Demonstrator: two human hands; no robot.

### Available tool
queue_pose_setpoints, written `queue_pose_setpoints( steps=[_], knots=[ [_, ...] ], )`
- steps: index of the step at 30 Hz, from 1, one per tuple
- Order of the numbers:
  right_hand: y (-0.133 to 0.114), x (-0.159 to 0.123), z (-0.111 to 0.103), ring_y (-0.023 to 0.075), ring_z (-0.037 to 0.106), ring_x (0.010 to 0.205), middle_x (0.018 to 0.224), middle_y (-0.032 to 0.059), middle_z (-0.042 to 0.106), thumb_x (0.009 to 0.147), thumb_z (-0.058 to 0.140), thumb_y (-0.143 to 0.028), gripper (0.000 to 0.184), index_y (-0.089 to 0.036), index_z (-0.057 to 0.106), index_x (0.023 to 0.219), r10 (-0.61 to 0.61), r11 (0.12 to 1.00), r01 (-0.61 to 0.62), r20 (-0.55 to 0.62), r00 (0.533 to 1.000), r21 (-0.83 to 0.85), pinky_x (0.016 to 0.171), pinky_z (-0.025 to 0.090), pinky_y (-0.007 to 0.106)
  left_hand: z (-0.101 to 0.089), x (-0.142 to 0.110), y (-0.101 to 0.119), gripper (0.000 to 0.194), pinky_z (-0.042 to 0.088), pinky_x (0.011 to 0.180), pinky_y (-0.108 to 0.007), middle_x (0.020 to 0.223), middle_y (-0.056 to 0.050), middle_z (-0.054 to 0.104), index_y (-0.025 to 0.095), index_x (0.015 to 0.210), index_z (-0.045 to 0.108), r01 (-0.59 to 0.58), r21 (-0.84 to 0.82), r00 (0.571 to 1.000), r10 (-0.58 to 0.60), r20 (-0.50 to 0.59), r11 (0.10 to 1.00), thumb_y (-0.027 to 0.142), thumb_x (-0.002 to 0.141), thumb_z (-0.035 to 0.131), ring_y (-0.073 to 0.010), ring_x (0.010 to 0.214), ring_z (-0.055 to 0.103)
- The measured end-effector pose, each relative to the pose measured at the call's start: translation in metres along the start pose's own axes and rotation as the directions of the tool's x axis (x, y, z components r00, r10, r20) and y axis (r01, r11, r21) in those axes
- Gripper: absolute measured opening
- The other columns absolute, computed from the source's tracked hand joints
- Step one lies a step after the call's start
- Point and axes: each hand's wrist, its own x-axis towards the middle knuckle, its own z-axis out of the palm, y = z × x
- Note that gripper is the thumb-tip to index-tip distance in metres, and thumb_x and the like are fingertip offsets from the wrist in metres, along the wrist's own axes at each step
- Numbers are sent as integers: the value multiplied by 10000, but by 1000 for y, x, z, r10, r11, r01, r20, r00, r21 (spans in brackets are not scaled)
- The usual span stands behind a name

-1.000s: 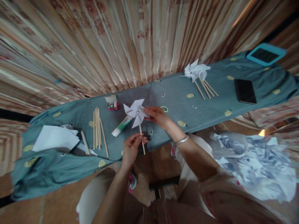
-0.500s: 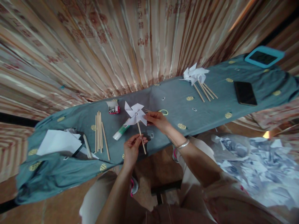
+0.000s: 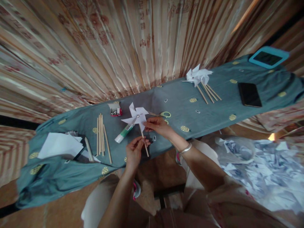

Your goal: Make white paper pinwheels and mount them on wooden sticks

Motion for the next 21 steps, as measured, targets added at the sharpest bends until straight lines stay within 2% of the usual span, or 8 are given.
queue_pose_setpoints(
  steps=[3, 5, 7, 9, 11, 14, 17, 21],
  knots=[
    [1, 1, -4, 115, 577, 574, 610, -10, 650, 669, 775, -581, 410, -194, 649, 623, -38, 994, 37, -3, 999, -98, 586, 468, 250, -1, 0, 0, 483, 597, 690, -326, 688, -46, 749, 146, 794, 707, -8, -1, 1000, 8, 15, 1000, 490, 512, 895, -187, 618, 722],
    [0, 1, -10, 117, 561, 571, 603, -2, 644, 711, 726, -616, 445, -188, 651, 613, -106, 973, 84, -96, 990, -214, 569, 443, 248, -1, 0, 0, 480, 593, 680, -320, 678, -43, 744, 147, 790, 708, -10, 1, 1000, 10, 18, 1000, 495, 515, 892, -184, 612, 718],
    [-2, 2, -20, 118, 548, 579, 606, 6, 640, 770, 659, -637, 476, -184, 656, 625, -210, 932, 119, -242, 947, -343, 560, 414, 246, -1, -2, 1, 466, 590, 676, -317, 676, -43, 742, 148, 792, 714, -7, 15, 1000, 6, 30, 1000, 493, 529, 885, -182, 612, 714],
    [-4, 3, -29, 128, 566, 627, 675, 15, 672, 793, 646, -614, 437, -185, 688, 722, -307, 892, 134, -359, 882, -432, 595, 419, 250, -1, -4, 1, 447, 589, 678, -315, 688, -49, 745, 148, 801, 721, 1, 36, 998, -3, 57, 999, 489, 558, 875, -183, 618, 714],
    [-5, 6, -35, 140, 593, 690, 767, 25, 700, 778, 666, -588, 406, -187, 707, 828, -366, 878, 171, -395, 843, -448, 648, 437, 258, -1, -6, 1, 430, 587, 675, -309, 688, -49, 743, 148, 804, 726, 9, 51, 996, -14, 88, 999, 488, 580, 866, -179, 613, 711],
    [-4, 11, -37, 148, 600, 722, 798, 35, 697, 732, 681, -599, 434, -178, 708, 833, -351, 908, 219, -363, 863, -357, 686, 446, 271, -1, -7, 1, 409, 585, 670, -300, 675, -40, 735, 156, 803, 735, 14, 55, 993, -20, 115, 998, 486, 597, 859, -167, 597, 701],
    [-3, 15, -34, 130, 546, 661, 708, 10, 645, 667, 713, -621, 453, -174, 687, 731, -268, 951, 187, -352, 897, -248, 633, 417, 264, -1, -6, 0, 405, 581, 661, -298, 669, -39, 732, 160, 795, 736, 15, 57, 993, -21, 113, 998, 486, 590, 860, -167, 593, 698],
    [-7, 14, -31, 100, 460, 592, 607, -33, 555, 609, 765, -590, 425, -181, 652, 651, -186, 980, 151, -345, 920, -126, 562, 367, 245, 0, -4, -1, 424, 575, 648, -286, 657, -34, 727, 152, 782, 728, 14, 41, 997, -17, 72, 999, 482, 559, 874, -158, 579, 690]
  ],
)
